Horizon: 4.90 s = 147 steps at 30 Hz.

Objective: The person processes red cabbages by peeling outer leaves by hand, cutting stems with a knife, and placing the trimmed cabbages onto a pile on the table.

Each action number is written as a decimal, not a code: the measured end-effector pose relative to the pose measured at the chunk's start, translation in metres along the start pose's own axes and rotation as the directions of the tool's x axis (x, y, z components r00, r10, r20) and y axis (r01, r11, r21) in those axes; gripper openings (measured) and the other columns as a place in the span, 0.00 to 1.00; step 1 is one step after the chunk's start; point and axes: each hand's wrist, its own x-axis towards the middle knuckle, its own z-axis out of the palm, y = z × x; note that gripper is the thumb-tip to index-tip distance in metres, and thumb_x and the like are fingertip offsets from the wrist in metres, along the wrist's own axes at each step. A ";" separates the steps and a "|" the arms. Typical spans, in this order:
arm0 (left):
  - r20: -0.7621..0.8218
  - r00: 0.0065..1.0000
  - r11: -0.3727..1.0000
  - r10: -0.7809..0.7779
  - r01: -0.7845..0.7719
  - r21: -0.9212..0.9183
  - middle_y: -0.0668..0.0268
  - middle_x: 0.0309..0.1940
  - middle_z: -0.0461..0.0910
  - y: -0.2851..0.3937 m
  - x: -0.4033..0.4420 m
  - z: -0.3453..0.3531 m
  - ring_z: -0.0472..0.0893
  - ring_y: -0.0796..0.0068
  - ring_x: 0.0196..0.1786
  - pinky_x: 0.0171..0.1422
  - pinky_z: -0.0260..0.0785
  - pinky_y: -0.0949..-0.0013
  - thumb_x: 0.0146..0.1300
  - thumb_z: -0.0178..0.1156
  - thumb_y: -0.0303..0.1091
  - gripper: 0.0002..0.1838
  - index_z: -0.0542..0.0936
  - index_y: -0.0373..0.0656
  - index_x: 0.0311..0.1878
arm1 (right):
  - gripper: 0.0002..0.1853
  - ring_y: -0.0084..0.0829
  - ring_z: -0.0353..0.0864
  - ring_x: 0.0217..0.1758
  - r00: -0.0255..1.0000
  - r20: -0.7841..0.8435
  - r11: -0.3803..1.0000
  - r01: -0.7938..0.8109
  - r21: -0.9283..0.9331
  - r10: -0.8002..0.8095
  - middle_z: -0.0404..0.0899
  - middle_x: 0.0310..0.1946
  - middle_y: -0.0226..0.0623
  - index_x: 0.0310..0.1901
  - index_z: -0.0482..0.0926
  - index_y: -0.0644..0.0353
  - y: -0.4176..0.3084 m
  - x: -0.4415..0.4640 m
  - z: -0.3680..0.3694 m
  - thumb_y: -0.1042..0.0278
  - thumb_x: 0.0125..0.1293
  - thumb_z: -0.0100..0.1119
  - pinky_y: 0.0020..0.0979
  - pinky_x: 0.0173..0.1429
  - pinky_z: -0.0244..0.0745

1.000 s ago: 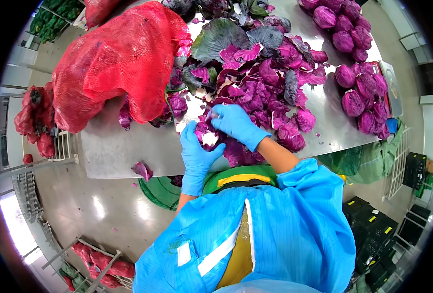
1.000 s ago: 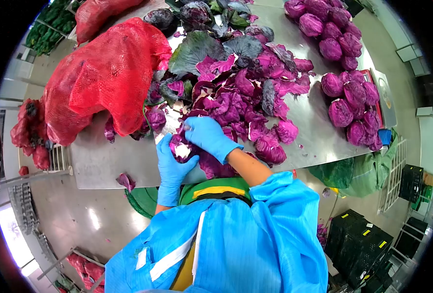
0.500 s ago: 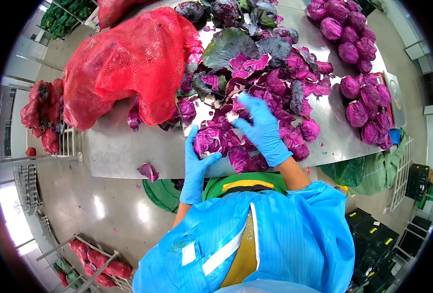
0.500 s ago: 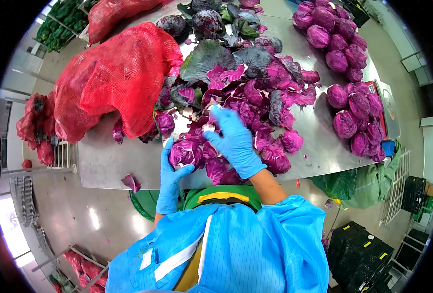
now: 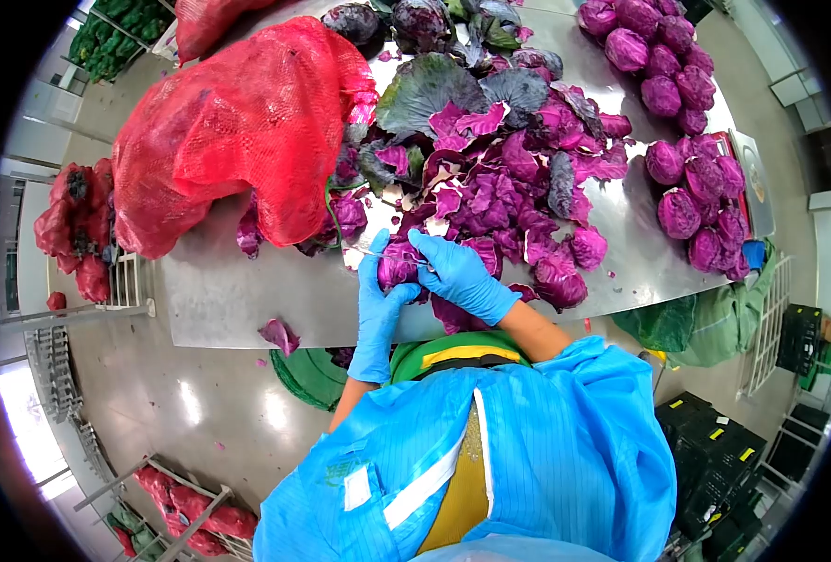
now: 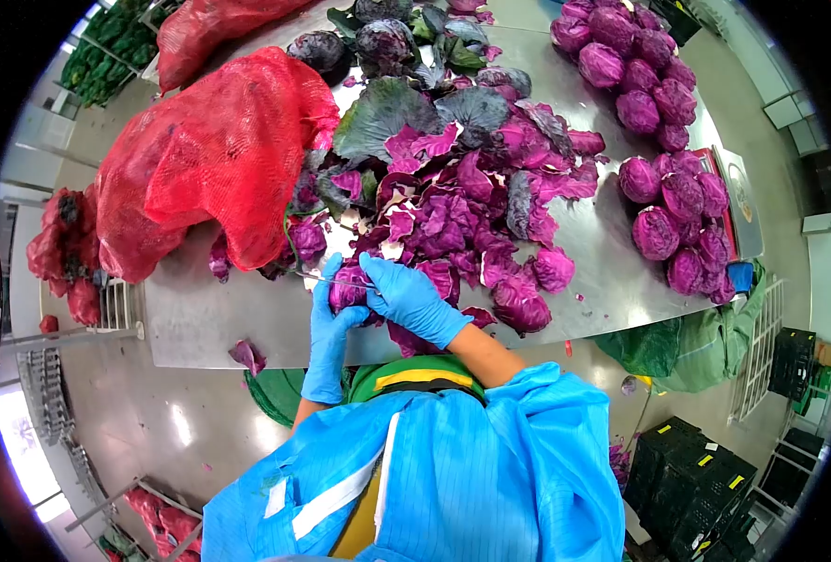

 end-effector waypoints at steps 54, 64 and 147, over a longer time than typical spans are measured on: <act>0.232 0.968 0.918 -0.097 -0.003 0.397 0.59 0.64 0.71 0.037 0.017 -0.022 0.72 0.64 0.66 0.72 0.64 0.64 0.43 0.69 0.26 0.45 0.65 0.39 0.69 | 0.23 0.36 0.79 0.26 0.981 0.003 0.961 0.192 -0.199 -0.196 0.76 0.27 0.39 0.56 0.74 0.60 0.013 0.027 -0.039 0.61 0.61 0.63 0.36 0.26 0.76; 0.124 0.861 0.534 0.493 -0.412 0.738 0.49 0.69 0.60 0.009 0.006 0.013 0.62 0.49 0.71 0.74 0.56 0.54 0.39 0.76 0.32 0.48 0.65 0.39 0.67 | 0.46 0.35 0.78 0.52 0.693 0.298 0.552 -0.710 0.437 0.656 0.78 0.48 0.45 0.62 0.67 0.67 -0.011 0.006 -0.027 0.45 0.48 0.77 0.34 0.57 0.73; 0.075 0.934 0.799 0.348 -0.338 0.497 0.56 0.65 0.67 -0.004 0.021 -0.002 0.66 0.60 0.67 0.74 0.56 0.59 0.43 0.79 0.36 0.48 0.67 0.41 0.69 | 0.12 0.38 0.81 0.38 0.915 0.253 0.902 -0.370 0.222 0.313 0.79 0.33 0.37 0.39 0.79 0.57 0.031 0.041 -0.034 0.61 0.59 0.66 0.36 0.44 0.77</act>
